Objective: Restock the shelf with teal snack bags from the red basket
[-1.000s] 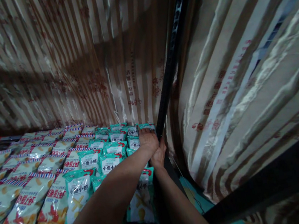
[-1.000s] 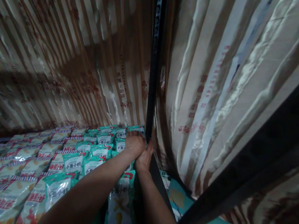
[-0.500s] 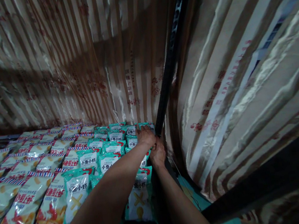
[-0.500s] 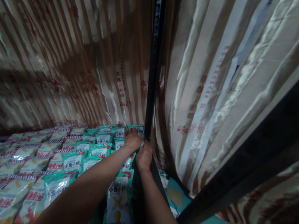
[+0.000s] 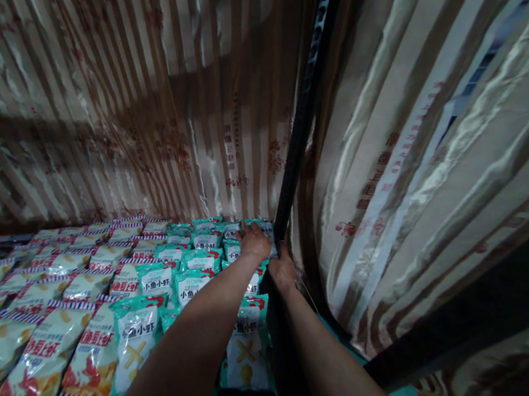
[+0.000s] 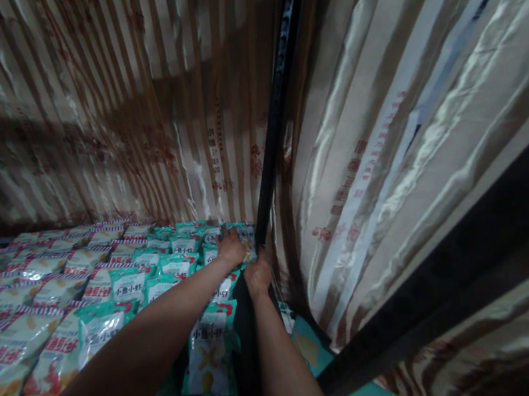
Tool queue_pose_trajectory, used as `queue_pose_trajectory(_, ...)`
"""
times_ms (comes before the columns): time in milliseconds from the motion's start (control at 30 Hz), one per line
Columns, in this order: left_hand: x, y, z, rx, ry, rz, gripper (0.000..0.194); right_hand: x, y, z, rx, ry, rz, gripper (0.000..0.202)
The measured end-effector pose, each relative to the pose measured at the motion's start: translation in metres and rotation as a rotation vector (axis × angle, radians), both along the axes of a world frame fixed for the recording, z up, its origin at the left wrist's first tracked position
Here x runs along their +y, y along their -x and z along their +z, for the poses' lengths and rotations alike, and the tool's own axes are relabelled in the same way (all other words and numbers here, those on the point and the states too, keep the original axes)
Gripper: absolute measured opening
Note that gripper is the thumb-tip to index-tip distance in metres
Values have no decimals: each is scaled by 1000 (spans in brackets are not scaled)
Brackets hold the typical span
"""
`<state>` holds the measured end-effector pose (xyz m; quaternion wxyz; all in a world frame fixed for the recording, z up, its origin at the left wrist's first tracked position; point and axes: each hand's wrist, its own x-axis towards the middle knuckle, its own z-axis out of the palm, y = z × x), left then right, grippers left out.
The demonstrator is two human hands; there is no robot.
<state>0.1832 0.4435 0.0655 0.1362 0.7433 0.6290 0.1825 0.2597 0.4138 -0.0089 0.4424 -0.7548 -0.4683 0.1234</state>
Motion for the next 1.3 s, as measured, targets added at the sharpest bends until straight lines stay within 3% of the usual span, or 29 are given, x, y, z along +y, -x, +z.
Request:
queue_pose_trajectory(367,-7,-1,6,-1,5,2,50,-2,2,13,59,4,25,58)
queue_pose_trajectory(567,-8,1,8,0,36,-29,55,3,-2,11,79,-16,64,58)
queue_pose_trajectory(733,-10,4,9,29,48,-45,44,3,0,7,84,-33,65,56)
queue_pose_trajectory(933,-10,2,9,56,38,-40,43,4,1,6,76,-58,70,55)
queue_pose_trajectory(1300,-10,4,9,78,27,-30,41,-2,4,9,-63,-42,72,53)
